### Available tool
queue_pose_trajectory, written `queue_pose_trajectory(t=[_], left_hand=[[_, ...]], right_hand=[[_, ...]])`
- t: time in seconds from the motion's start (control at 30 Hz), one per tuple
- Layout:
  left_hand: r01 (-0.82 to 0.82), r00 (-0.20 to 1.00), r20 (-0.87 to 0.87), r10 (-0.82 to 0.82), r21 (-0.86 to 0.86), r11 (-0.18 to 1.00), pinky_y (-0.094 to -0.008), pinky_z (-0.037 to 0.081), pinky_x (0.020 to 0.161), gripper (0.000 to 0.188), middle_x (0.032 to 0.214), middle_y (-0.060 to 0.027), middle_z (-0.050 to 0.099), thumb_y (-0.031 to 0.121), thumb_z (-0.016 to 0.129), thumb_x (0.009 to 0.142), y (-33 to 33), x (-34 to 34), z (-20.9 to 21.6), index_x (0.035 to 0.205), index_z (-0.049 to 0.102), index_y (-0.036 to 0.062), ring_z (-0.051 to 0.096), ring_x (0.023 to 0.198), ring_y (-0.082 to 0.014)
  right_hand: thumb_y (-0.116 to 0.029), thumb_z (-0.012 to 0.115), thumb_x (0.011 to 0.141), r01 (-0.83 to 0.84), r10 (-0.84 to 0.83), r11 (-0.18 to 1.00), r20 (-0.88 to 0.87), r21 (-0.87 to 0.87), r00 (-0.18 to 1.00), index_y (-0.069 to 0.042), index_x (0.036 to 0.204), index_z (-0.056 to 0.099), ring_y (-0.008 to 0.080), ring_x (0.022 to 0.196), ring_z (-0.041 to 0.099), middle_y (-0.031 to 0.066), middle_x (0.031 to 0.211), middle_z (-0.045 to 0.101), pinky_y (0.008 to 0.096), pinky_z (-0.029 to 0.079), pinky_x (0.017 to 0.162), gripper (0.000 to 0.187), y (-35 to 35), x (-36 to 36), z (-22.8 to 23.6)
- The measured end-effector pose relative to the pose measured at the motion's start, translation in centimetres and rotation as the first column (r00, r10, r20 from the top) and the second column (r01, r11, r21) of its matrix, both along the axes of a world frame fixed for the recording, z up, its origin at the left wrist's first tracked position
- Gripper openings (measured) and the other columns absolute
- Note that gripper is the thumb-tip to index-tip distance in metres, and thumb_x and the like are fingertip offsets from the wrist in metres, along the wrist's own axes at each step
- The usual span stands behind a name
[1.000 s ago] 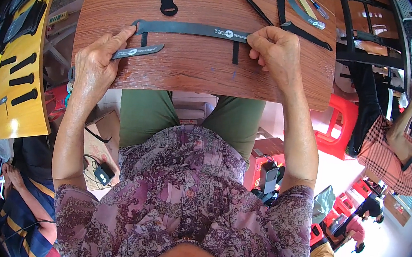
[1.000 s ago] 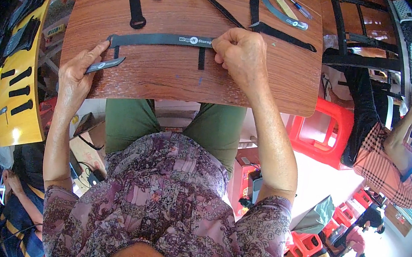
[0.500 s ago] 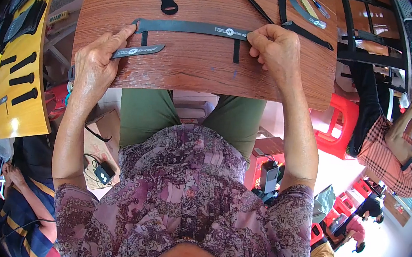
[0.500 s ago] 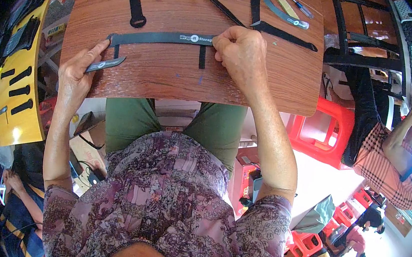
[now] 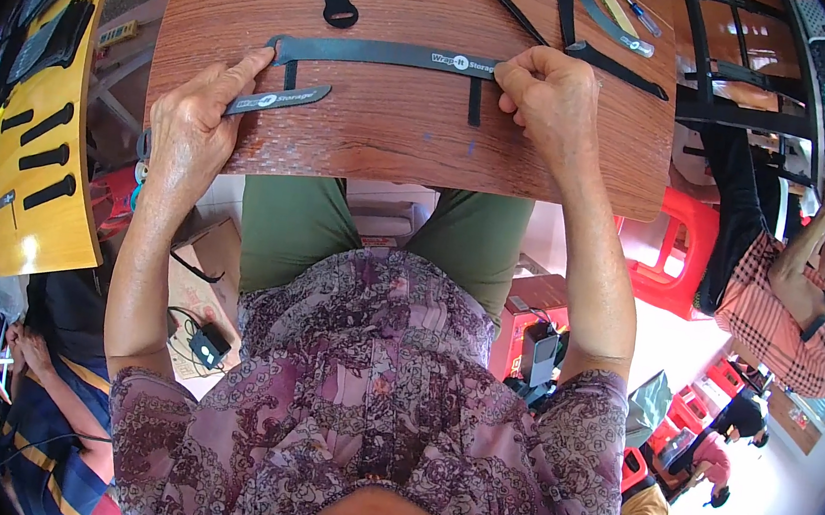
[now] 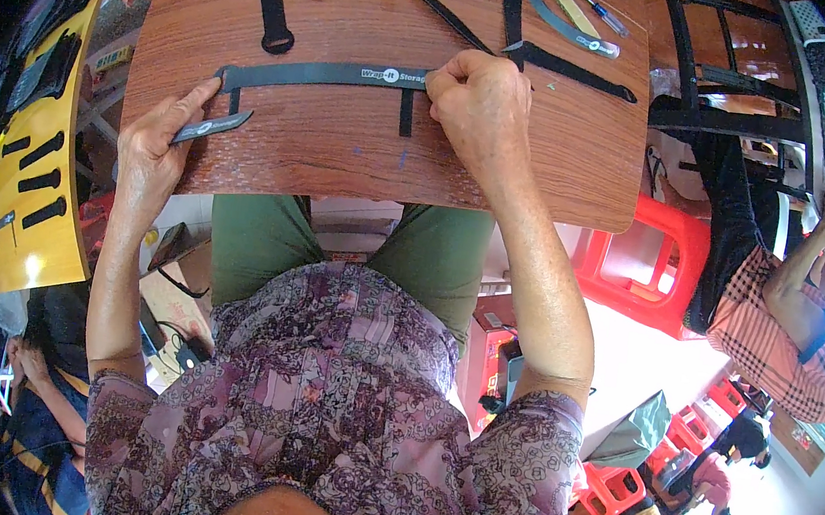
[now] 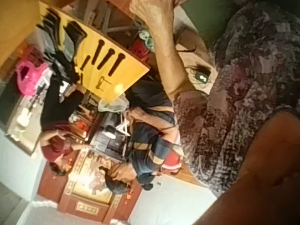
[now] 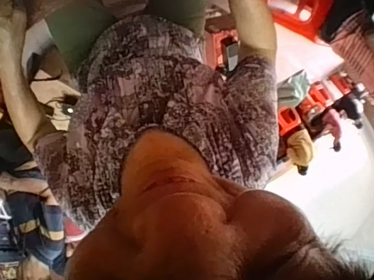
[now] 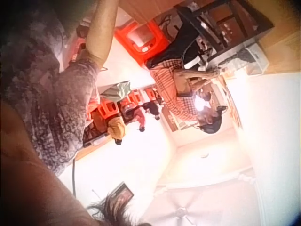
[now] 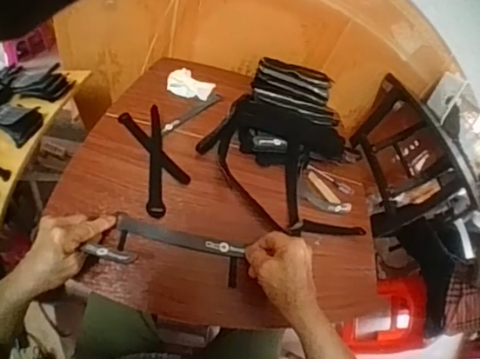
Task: Assembling, inspecting, and measuring black textile straps with plastic buckles at a workbench.
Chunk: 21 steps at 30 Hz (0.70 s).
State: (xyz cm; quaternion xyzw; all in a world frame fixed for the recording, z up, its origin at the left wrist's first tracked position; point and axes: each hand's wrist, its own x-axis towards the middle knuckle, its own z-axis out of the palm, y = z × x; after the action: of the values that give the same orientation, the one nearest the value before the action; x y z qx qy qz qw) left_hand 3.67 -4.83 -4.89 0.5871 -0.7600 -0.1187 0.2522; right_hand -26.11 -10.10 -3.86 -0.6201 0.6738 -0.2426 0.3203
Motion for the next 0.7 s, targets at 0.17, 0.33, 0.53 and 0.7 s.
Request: queue_pose_trajectory(t=[0.17, 0.33, 0.53, 0.7], left_hand=[[0.01, 1.0, 0.0, -0.01, -0.01, 1.0, -0.0351, 0.047, 0.058, 0.028, 0.076, -0.012, 0.062, 0.005, 0.062, 0.08, -0.1, -0.1, 0.1, 0.108, 0.066, 0.0111, 0.063, 0.069, -0.0277], [0.005, 1.0, 0.005, -0.006, 0.017, 1.0, -0.0352, 0.047, 0.058, 0.029, 0.075, -0.0118, 0.061, 0.005, 0.063, 0.08, -0.1, -0.1, 0.4, 0.108, 0.066, 0.0114, 0.063, 0.068, -0.0274], [0.011, 1.0, 0.021, -0.011, -0.004, 1.0, -0.0353, 0.046, 0.058, 0.029, 0.073, -0.012, 0.06, 0.005, 0.062, 0.08, -0.1, 0.0, 0.1, 0.109, 0.065, 0.0108, 0.062, 0.066, -0.0272], [0.016, 1.0, -0.008, -0.016, -0.014, 1.0, -0.0354, 0.046, 0.057, 0.029, 0.071, -0.0119, 0.058, 0.005, 0.062, 0.08, -0.1, 0.0, 0.0, 0.109, 0.065, 0.0102, 0.061, 0.066, -0.0271]], right_hand=[[-0.015, 0.059, 0.073, -0.022, 0.017, 0.996, -0.06, -0.09, 0.998, 0.001, 0.069, 0.066, 0.0302, 0.059, 0.063, 0.0192, 0.059, 0.062, 0.0407, 0.05, 0.064, 0.017, -0.2, -0.3, -0.9], [-0.017, 0.062, 0.072, -0.034, 0.023, 0.995, -0.121, -0.09, 0.992, 0.001, 0.068, 0.065, 0.0365, 0.064, 0.063, 0.0226, 0.063, 0.061, 0.0432, 0.049, 0.066, 0.019, -0.3, -0.3, -0.9], [-0.021, 0.065, 0.071, -0.009, 0.004, 0.999, -0.145, -0.038, 0.989, 0.002, 0.068, 0.064, 0.0361, 0.062, 0.062, 0.0219, 0.061, 0.06, 0.0433, 0.048, 0.062, 0.023, -0.1, -0.7, -0.2], [-0.017, 0.063, 0.075, 0.071, -0.072, 0.995, -0.017, -0.064, 0.997, 0.002, 0.069, 0.063, 0.0334, 0.059, 0.061, 0.0193, 0.06, 0.06, 0.0399, 0.047, 0.059, 0.02, 0.8, -1.0, -0.2]])
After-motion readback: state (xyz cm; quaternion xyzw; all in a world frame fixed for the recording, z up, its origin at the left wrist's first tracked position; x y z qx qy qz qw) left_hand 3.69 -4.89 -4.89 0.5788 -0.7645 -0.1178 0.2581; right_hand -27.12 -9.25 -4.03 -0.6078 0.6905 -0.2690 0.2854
